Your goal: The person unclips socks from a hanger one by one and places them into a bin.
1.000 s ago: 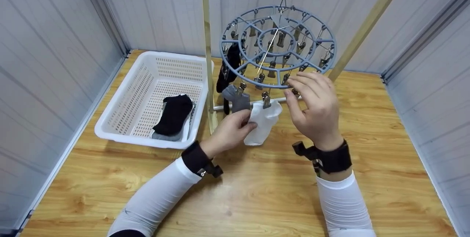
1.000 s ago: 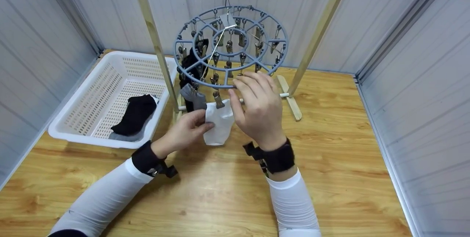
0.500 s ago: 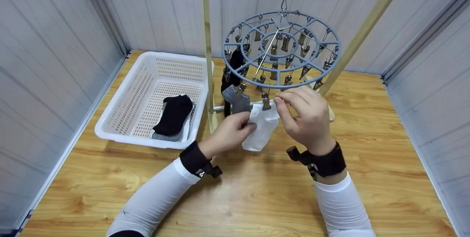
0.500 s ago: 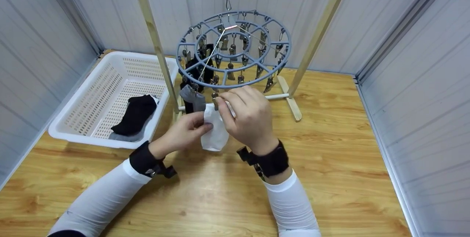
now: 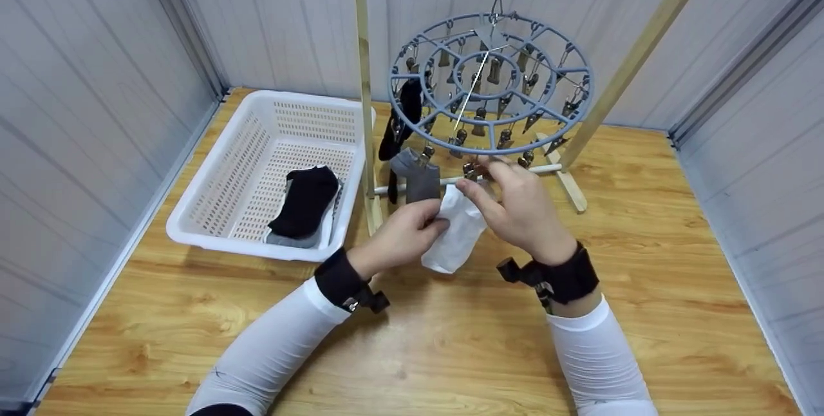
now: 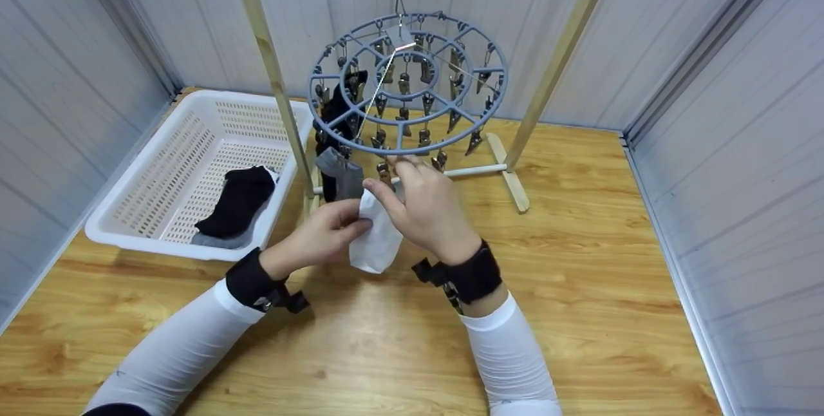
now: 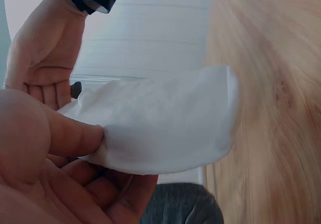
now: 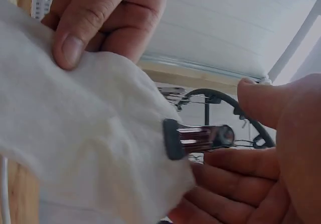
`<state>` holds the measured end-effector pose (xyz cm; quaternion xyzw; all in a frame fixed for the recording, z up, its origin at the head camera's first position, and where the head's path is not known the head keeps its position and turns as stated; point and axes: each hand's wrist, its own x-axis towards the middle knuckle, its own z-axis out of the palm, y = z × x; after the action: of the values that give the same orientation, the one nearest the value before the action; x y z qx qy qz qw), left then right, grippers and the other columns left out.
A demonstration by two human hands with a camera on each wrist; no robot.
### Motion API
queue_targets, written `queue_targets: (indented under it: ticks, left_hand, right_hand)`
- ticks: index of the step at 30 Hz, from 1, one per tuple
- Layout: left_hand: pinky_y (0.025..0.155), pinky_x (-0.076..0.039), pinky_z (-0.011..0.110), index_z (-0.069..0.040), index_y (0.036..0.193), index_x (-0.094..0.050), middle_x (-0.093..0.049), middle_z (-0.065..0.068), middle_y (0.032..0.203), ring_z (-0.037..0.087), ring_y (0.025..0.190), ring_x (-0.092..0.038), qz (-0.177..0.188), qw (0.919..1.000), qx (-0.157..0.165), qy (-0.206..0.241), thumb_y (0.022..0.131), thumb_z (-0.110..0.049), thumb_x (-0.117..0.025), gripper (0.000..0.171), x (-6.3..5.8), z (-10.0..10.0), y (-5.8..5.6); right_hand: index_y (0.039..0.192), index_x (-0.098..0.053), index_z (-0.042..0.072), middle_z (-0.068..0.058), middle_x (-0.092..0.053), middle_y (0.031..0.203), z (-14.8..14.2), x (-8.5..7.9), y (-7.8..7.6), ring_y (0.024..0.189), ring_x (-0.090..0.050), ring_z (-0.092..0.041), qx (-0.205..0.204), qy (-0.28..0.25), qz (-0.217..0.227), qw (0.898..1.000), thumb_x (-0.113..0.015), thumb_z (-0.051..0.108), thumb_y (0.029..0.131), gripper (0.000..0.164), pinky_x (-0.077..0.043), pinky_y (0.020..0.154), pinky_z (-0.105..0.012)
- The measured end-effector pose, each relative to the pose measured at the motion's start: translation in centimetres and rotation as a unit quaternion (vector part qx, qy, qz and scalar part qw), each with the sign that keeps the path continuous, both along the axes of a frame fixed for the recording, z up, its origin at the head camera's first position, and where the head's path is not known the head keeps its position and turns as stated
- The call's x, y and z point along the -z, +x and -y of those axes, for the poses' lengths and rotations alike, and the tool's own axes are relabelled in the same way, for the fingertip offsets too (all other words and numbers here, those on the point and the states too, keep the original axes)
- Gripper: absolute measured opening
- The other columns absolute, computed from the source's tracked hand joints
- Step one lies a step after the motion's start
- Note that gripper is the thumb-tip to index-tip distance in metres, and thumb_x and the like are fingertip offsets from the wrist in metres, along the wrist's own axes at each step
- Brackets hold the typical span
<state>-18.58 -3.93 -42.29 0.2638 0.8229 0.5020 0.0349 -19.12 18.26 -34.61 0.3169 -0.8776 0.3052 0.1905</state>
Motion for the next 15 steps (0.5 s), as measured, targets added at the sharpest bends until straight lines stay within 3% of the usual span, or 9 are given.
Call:
queue_targets:
  ticks: [5,11,15]
  left_hand:
    - [0.077,-0.056,0.038,-0.004,0.097,-0.064,-0.063,0.004,0.091,0.019,0.086,-0.062,0.007,1.0,0.002,-0.001,0.109,-0.005,-0.067,0.012,-0.35,0.17,0.1]
    - [0.075,-0.055,0.036,-0.004,0.1,-0.067,-0.063,0.002,0.091,0.017,0.086,-0.062,0.008,1.0,0.002,0.001,0.109,-0.008,-0.068,0.01,-0.56,0.33,0.11]
    - [0.072,-0.051,0.033,-0.006,0.101,-0.07,-0.061,-0.002,0.088,0.014,0.083,-0.059,0.009,0.9999,0.004,0.013,0.11,-0.014,-0.071,0.012,-0.48,0.36,0.07]
  right_hand:
    - [0.136,-0.075,0.001,-0.011,-0.08,0.119,0.24,0.2,-0.4,0.105,-0.077,-0.026,0.003,-0.035,0.077,0.996,-0.068,0.029,0.114,0.037,-0.06,0.09,-0.046]
    - [0.114,-0.082,0.003,-0.005,-0.081,0.101,0.29,0.33,-0.51,0.09,-0.077,-0.02,-0.008,-0.083,0.089,0.993,-0.074,0.022,0.11,0.021,-0.06,0.082,-0.034]
    - [0.106,-0.083,0.003,-0.003,-0.081,0.094,0.25,0.33,-0.53,0.083,-0.075,-0.018,-0.018,-0.133,0.116,0.984,-0.076,0.018,0.109,0.017,-0.059,0.075,-0.027]
